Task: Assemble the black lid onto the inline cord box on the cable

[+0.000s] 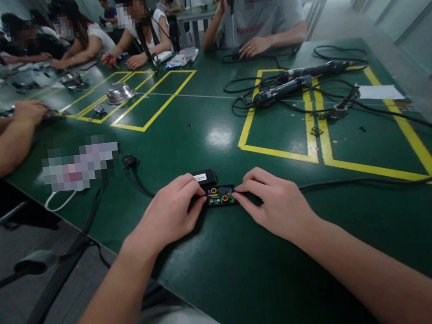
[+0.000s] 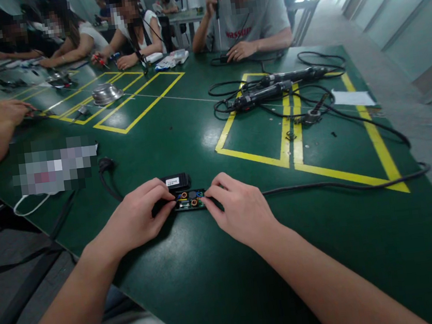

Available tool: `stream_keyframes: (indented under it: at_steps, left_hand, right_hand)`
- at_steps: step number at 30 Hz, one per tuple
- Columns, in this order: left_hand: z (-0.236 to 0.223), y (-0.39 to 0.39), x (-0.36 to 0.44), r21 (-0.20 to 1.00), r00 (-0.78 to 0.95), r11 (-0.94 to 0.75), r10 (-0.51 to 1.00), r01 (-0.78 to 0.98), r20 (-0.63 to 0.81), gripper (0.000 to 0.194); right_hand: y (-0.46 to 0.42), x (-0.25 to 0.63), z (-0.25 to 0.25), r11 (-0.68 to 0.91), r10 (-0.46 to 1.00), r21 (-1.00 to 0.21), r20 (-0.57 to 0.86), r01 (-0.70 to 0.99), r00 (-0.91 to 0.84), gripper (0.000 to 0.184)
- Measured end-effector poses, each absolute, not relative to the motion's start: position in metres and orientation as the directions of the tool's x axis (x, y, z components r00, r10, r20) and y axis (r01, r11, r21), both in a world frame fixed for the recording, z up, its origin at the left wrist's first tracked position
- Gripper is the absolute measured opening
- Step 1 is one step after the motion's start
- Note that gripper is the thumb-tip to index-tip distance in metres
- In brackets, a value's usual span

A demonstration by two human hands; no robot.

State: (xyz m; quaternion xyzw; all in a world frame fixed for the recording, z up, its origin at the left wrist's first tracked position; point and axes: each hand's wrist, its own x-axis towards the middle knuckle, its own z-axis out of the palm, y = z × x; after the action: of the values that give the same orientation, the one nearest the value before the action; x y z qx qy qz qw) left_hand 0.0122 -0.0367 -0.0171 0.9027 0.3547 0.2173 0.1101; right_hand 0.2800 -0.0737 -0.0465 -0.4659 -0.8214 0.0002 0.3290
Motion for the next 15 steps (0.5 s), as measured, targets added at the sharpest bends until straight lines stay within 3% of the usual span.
stream_keyframes:
  at_steps: [8,15]
  left_hand:
    - [-0.0165,-0.0363,0.0127,0.391,0.618,-0.737,0.675,0.551,0.402,0.007]
    - [-0.0158,-0.0328,0.0096,0.428,0.645,-0.735,0.673,0.526,0.362,0.011]
  right_hand:
    - [-0.0744,0.2787,-0.0443,0.57,0.749,-0.312,0.579,0.76,-0.324,0.018]
    - [-0.0743,0.2807,-0.0431,0.558,0.793,-0.398,0.513,0.728,-0.327,0.019]
